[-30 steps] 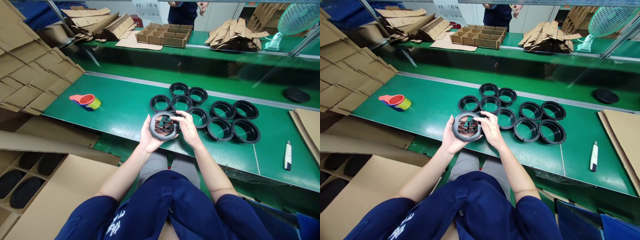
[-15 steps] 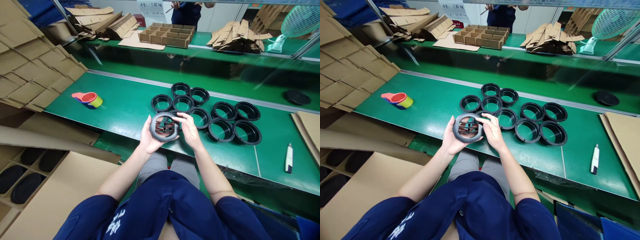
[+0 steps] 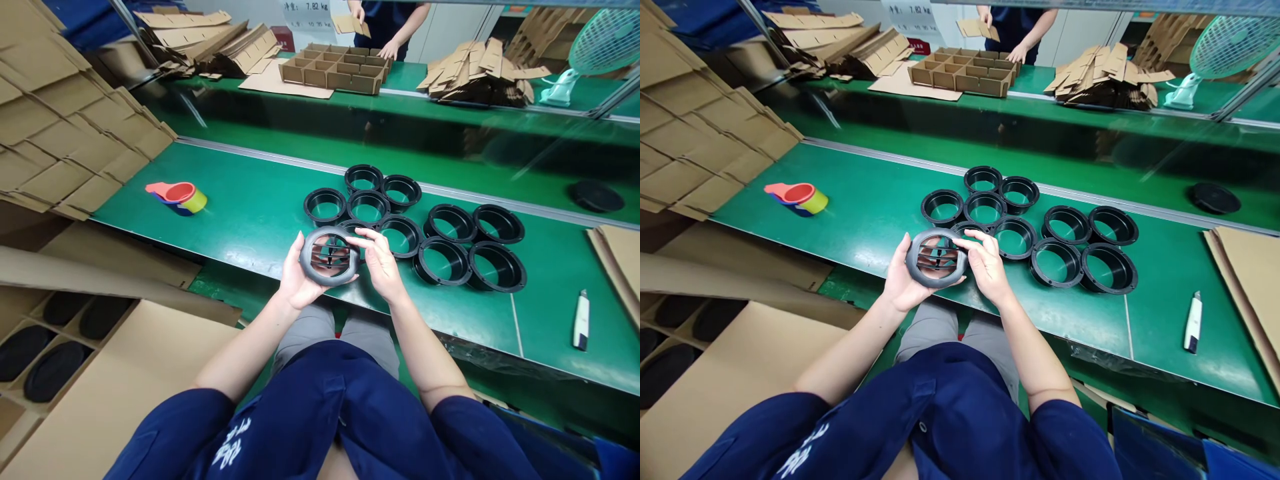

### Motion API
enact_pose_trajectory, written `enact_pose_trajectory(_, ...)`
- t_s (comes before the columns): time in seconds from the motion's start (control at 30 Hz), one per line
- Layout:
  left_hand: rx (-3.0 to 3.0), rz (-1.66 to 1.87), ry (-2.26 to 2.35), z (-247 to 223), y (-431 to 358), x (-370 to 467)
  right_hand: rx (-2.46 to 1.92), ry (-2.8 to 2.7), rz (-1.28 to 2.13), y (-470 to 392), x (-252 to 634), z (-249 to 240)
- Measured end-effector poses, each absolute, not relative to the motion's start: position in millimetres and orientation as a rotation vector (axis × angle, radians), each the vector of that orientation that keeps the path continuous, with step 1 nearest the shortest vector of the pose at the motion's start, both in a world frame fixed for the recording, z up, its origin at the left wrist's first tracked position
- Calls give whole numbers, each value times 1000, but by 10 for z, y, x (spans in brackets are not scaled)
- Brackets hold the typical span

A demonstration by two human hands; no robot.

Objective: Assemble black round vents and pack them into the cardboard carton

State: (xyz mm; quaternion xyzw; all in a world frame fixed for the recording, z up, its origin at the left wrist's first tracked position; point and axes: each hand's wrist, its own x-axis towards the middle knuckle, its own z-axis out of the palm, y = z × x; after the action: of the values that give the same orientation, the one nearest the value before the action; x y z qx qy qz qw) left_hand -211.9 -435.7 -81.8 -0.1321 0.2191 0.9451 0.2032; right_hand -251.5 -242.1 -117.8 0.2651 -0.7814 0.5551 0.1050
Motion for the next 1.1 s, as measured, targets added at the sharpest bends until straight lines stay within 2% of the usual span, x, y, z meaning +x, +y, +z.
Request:
enact_pose_trajectory(0.4,-382,2613,632,-795,-4353,-2118,777,-2306,1610,-2441,-2481,-1209)
enact_pose_trajectory(0.63,-566,2621,720,-819,-4380,-2120,1225,-2428,894,-2509,-2317,-1213)
enact_pose_trajectory(0.8,-423,2531,791,-787,-4217,-1958,1240,-2515,851,-2506,-2265,-1072)
enact_pose_trajectory(0.9,-382,2472,1054,-789,-4218,-1987,1216,-2508,961,-2429,-2282,-1000)
enact_pose_trajectory(1.03,-459,2559,1876,-960,-4363,-2369,849,-2509,1048,-2261,-2400,-977)
enact_pose_trajectory(1.1,-467,2455,2149,-1089,-4413,-2588,724,-2515,1043,-2226,-2469,-986)
